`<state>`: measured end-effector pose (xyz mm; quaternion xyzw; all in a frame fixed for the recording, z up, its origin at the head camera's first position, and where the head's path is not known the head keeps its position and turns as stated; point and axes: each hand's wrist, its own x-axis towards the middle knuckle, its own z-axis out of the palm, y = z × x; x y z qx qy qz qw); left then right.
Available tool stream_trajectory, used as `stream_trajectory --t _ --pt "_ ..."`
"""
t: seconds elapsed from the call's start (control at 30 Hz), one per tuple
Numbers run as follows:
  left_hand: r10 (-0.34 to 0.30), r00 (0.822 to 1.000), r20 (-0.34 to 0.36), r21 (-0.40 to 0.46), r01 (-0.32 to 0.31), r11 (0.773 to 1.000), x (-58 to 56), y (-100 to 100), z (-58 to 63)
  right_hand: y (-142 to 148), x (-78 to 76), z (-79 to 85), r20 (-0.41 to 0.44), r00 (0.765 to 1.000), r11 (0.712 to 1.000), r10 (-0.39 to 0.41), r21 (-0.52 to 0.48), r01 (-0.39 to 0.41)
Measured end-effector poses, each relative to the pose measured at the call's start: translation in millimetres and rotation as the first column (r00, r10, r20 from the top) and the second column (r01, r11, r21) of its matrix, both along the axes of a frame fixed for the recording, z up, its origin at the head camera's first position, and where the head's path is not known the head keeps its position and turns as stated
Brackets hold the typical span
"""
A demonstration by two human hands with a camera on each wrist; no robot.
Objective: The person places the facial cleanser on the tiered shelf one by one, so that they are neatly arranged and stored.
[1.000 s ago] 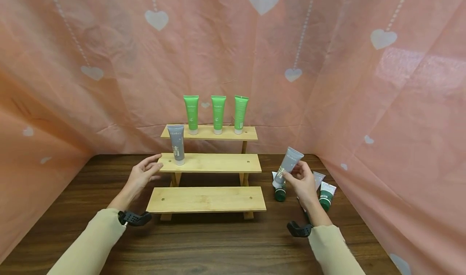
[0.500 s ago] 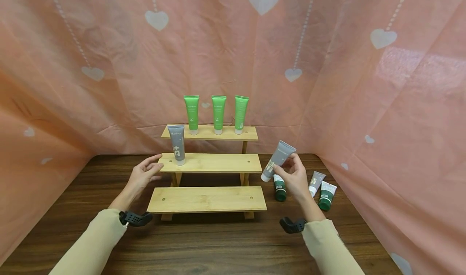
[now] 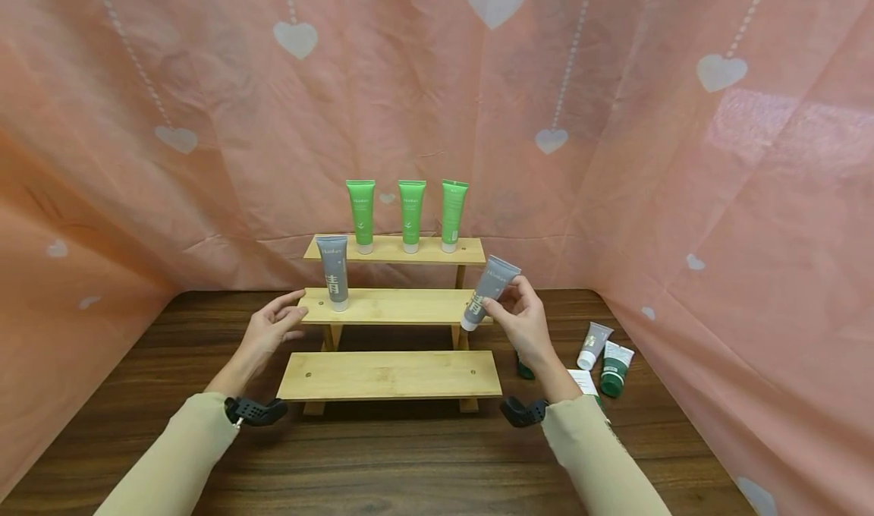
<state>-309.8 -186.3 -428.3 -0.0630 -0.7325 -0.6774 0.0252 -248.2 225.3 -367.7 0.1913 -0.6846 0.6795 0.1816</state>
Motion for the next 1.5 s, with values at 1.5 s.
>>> stream_trajectory --t 1.5 --pt "-0.014 1.0 0.014 0.023 0.014 1.0 17.3 5.3 20.2 -110.4 -29.9 37.7 0.107 0.992 0.993 0.068 0.087 -0.078"
